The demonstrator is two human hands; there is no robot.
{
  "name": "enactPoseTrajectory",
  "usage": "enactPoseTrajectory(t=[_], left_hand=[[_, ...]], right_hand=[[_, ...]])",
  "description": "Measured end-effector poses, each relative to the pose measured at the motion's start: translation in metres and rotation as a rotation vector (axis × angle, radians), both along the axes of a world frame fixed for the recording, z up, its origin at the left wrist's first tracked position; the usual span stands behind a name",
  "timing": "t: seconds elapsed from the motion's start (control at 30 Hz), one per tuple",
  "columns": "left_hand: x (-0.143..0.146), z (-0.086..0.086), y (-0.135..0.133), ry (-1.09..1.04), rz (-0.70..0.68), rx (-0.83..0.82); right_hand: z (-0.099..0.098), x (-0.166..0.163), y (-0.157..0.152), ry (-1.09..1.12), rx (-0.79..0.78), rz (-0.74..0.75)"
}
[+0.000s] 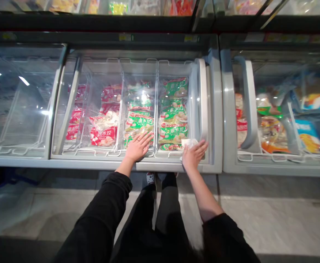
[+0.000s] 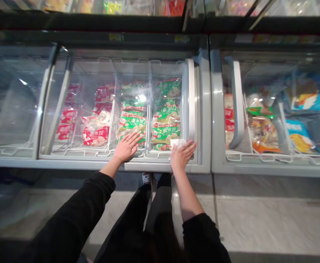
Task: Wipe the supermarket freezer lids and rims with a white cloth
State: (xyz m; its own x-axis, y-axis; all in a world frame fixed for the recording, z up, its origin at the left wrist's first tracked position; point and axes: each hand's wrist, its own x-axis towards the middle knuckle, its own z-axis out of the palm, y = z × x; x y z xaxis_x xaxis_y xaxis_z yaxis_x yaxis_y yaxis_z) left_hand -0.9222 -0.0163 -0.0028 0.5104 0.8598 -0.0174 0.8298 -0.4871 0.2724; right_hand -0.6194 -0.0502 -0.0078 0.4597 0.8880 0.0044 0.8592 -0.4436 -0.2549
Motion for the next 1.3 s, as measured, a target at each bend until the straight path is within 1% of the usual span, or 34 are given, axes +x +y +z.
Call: enactPoseTrajectory(t=[0.07, 0.17, 0.27, 0.33, 0.4, 0.47, 0.6, 0.67, 0.73, 0.8, 0.83, 0.9, 0.97, 1.03, 1.1, 1.13, 1.17, 1.2, 1.27, 1.3], left_hand=[[0.002, -0.002, 0.002, -0.022, 0.002, 0.001], [0.004, -0.003, 0.003, -0.052, 0.012, -0.008], [0.002, -0.002, 0.003, -0.044, 0.005, -0.024], [0.001, -0.002, 0.004, -0.030, -0.005, -0.031], [0.001, -0.002, 0.004, -0.025, -0.008, -0.031], [0.001, -0.002, 0.003, -0.025, -0.013, -0.022], [0.000, -0.003, 0.002, -0.028, 0.026, 0.027], [-0.001, -0.003, 0.002, -0.034, 0.070, 0.051], [-0.001, -0.003, 0.002, -0.044, 0.095, 0.075], [-0.001, -0.004, 0.001, -0.058, 0.102, 0.099], [0.000, -0.005, 0.001, -0.062, 0.112, 0.111], [0.000, -0.007, 0.000, -0.061, 0.160, 0.130], [0.000, -0.010, -0.001, -0.052, 0.215, 0.140], [0.001, -0.011, -0.001, -0.046, 0.242, 0.143], [0.001, -0.012, -0.001, -0.042, 0.239, 0.146], [0.001, -0.011, -0.001, -0.039, 0.233, 0.145], [0.000, -0.011, -0.001, -0.036, 0.227, 0.144], [0.000, -0.011, -0.001, -0.032, 0.221, 0.143], [0.000, -0.010, 0.000, -0.029, 0.211, 0.140], [-0.001, -0.010, 0.000, -0.027, 0.210, 0.140]], right_hand=[[0.003, -0.027, -0.014, 0.017, -0.076, 0.046], [0.006, -0.078, -0.027, 0.075, -0.152, 0.238], [0.008, -0.123, -0.022, 0.123, -0.159, 0.418], [0.008, -0.135, -0.011, 0.127, -0.144, 0.471], [0.007, -0.130, 0.001, 0.116, -0.125, 0.493], [0.006, -0.111, 0.012, 0.088, -0.105, 0.475], [0.002, -0.063, 0.038, -0.003, -0.044, 0.315], [0.001, -0.051, 0.059, -0.026, 0.002, 0.239], [0.002, -0.055, 0.083, -0.025, 0.047, 0.158], [0.004, -0.074, 0.107, -0.009, 0.082, 0.111], [0.005, -0.086, 0.116, 0.000, 0.092, 0.120], [0.007, -0.115, 0.126, 0.016, 0.093, 0.199], [0.008, -0.139, 0.122, 0.027, 0.068, 0.335], [0.008, -0.148, 0.105, 0.036, 0.041, 0.509], [0.007, -0.140, 0.083, 0.041, 0.022, 0.688], [0.005, -0.129, 0.072, 0.036, 0.019, 0.740], [0.004, -0.114, 0.062, 0.025, 0.021, 0.753], [0.003, -0.097, 0.055, 0.008, 0.025, 0.725], [0.000, -0.063, 0.051, -0.032, 0.044, 0.588], [-0.001, -0.049, 0.054, -0.047, 0.054, 0.514]])
